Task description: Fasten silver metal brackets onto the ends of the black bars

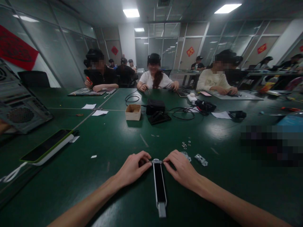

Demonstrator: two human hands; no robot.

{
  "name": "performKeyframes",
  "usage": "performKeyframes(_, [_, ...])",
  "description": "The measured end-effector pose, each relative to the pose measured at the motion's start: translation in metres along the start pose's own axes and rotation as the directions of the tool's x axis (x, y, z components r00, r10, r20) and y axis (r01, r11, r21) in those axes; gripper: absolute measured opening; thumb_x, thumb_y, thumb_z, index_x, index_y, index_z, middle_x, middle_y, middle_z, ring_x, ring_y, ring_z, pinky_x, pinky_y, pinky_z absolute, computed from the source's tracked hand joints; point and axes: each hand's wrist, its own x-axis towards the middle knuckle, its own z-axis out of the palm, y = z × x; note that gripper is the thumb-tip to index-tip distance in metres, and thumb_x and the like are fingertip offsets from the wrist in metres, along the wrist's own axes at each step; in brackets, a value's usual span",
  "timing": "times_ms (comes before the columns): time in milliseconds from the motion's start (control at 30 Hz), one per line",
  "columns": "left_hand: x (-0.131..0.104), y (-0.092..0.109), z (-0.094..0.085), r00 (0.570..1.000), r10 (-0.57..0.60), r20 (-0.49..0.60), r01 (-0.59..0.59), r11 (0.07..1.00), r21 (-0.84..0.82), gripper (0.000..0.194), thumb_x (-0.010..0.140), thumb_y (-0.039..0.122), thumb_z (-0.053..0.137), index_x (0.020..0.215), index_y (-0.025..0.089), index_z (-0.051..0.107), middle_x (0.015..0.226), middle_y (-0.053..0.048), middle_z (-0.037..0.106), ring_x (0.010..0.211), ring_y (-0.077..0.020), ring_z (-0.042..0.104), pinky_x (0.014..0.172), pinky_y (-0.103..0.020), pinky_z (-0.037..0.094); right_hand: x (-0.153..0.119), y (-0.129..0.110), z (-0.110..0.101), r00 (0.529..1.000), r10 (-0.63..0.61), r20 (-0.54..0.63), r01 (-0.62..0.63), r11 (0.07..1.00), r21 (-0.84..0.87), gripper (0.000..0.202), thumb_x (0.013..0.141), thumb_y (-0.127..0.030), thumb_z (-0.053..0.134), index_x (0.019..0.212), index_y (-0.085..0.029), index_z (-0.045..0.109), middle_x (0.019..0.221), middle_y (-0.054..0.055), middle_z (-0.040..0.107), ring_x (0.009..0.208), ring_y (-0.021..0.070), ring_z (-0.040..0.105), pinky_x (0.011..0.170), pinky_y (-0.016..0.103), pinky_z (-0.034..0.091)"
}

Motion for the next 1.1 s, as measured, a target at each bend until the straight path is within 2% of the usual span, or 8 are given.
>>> performKeyframes(133, [0.000, 0.001, -0.002, 0.999, 0.021, 0.030, -0.023, 0.996, 0.081, 0.014, 0.084, 0.025, 0.058, 0.097, 0.019, 0.062, 0.078, 0.002, 0.066, 0.066, -0.0135, 0.056, 0.061, -0.024, 0.040, 0.000, 0.000, 0.000, 1.000, 0.001, 0.002, -0.001, 1.000, 0.016, 0.011, 0.089, -0.015, 0.050, 0.089, -0.016, 0.060, 0.085, 0.006, 0.062, 0.079, 0.0182, 0.055, 0.068, 0.032, 0.046])
performKeyframes(433, [0.000, -0.001, 0.004, 0.997, 0.068, -0.031, -0.064, 0.992, 0.110, 0.018, 0.087, 0.027, 0.057, 0.101, 0.021, 0.067, 0.091, -0.002, 0.068, 0.073, -0.0156, 0.057, 0.072, -0.027, 0.045, 0.001, -0.002, -0.001, 1.000, -0.021, -0.014, 0.021, 1.000, 0.000, 0.011, 0.088, -0.015, 0.050, 0.091, -0.017, 0.061, 0.085, 0.006, 0.063, 0.081, 0.0185, 0.056, 0.070, 0.032, 0.047])
performKeyframes(633, [0.000, 0.000, 0.005, 0.998, 0.059, -0.038, -0.053, 0.989, 0.137, 0.019, 0.086, 0.027, 0.056, 0.100, 0.020, 0.068, 0.084, -0.001, 0.067, 0.067, -0.0147, 0.056, 0.066, -0.025, 0.043, 0.001, -0.001, -0.002, 1.000, 0.012, 0.024, -0.013, 1.000, 0.013, 0.012, 0.089, -0.015, 0.049, 0.093, -0.016, 0.060, 0.089, 0.007, 0.062, 0.082, 0.0187, 0.055, 0.071, 0.033, 0.048])
performKeyframes(800, [0.000, 0.000, 0.007, 0.998, 0.032, -0.057, -0.023, 0.987, 0.160, 0.020, 0.085, 0.029, 0.054, 0.097, 0.020, 0.068, 0.076, 0.000, 0.065, 0.065, -0.0148, 0.055, 0.063, -0.025, 0.041, 0.005, -0.005, -0.007, 0.995, 0.015, 0.100, -0.009, 0.998, -0.056, 0.013, 0.088, -0.015, 0.050, 0.091, -0.015, 0.062, 0.089, 0.006, 0.062, 0.083, 0.0190, 0.054, 0.072, 0.034, 0.047])
performKeyframes(967, [0.001, 0.001, 0.006, 0.999, 0.029, -0.046, -0.021, 0.987, 0.161, 0.020, 0.085, 0.029, 0.052, 0.095, 0.019, 0.067, 0.076, 0.000, 0.065, 0.065, -0.0151, 0.055, 0.063, -0.026, 0.040, 0.017, -0.009, -0.030, 0.979, 0.027, 0.204, 0.008, 0.986, -0.168, 0.014, 0.089, -0.021, 0.052, 0.096, -0.016, 0.063, 0.092, 0.006, 0.063, 0.083, 0.0191, 0.056, 0.073, 0.034, 0.048])
performKeyframes(1100, [0.002, 0.000, 0.005, 1.000, 0.013, -0.026, -0.008, 0.985, 0.170, 0.021, 0.085, 0.031, 0.052, 0.094, 0.018, 0.066, 0.076, -0.001, 0.063, 0.064, -0.0154, 0.054, 0.062, -0.026, 0.039, 0.029, 0.013, -0.069, 0.975, 0.136, 0.174, -0.075, 0.944, -0.320, 0.018, 0.089, -0.028, 0.054, 0.099, -0.016, 0.063, 0.094, 0.008, 0.064, 0.085, 0.0214, 0.058, 0.074, 0.037, 0.048])
